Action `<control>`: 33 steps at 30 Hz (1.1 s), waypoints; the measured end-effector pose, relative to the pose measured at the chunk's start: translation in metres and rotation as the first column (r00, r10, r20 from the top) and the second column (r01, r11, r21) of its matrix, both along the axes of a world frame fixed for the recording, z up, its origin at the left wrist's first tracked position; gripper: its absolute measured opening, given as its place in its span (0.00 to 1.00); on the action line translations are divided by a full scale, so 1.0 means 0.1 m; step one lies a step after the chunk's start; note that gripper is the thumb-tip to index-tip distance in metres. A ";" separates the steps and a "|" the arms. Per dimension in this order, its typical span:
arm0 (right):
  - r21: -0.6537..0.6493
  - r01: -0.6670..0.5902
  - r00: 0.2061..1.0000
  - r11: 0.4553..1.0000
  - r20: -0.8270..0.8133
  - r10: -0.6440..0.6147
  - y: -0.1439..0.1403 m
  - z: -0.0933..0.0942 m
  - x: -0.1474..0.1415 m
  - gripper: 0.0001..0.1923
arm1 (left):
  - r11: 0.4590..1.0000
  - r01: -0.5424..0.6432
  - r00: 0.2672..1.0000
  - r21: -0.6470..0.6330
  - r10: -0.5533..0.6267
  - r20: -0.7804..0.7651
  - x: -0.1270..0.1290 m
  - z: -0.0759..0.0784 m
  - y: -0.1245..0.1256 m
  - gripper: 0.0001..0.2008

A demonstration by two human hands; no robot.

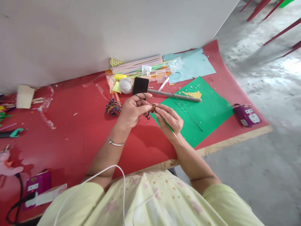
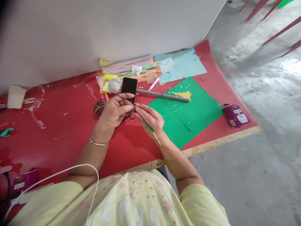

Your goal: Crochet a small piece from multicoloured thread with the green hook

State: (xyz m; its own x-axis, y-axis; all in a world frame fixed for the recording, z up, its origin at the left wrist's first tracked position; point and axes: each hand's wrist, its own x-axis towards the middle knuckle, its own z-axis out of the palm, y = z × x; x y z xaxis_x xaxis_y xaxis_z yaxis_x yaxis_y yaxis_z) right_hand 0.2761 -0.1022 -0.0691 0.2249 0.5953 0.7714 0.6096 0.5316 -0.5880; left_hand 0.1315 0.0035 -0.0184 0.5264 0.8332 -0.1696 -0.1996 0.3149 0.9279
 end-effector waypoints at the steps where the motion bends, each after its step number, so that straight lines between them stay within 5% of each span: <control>1: -0.002 0.005 1.000 1.000 -0.008 -0.005 0.00 0.00 0.01 0.20 | 1.000 0.002 1.000 0.000 -0.002 0.000 0.00 0.00 0.00 0.24; 7: -0.087 -0.056 0.995 0.995 -0.091 0.049 0.09 0.01 0.08 0.10 | 0.998 0.044 0.997 0.053 -0.041 -0.059 0.01 -0.02 -0.03 0.27; 12: -0.092 0.020 0.982 0.996 -0.185 -0.037 0.11 -0.05 0.03 0.13 | 0.953 -0.145 0.979 0.267 0.177 -0.100 0.13 -0.11 -0.17 0.32; 17: -0.020 0.168 0.981 0.986 -0.096 -0.169 0.06 -0.11 -0.03 0.15 | 0.972 -0.233 0.967 -0.011 0.233 0.107 0.31 -0.10 -0.36 0.40; 22: 0.108 0.166 0.986 0.980 -0.024 -0.164 0.08 -0.12 0.02 0.21 | 0.962 -0.077 0.968 -0.262 0.135 0.210 0.29 0.04 -0.38 0.42; 27: 0.045 -0.001 0.993 0.999 -0.114 0.006 0.09 -0.08 0.10 0.20 | 0.957 0.100 0.971 -0.273 -0.034 0.236 0.16 0.08 -0.24 0.35; 33: -0.017 -0.083 0.981 0.996 -0.177 0.078 0.08 -0.02 0.08 0.20 | 0.962 0.092 0.976 -0.257 -0.036 0.214 0.09 0.06 -0.13 0.32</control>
State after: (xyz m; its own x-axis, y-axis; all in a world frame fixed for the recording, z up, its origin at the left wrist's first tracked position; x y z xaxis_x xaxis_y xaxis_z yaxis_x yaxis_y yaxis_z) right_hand 0.2837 -0.0942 -0.0715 0.3066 0.6347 0.7093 0.4512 0.5593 -0.6954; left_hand 0.1402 -0.0095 -0.0128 0.6241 0.7363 -0.2615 -0.3483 0.5617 0.7504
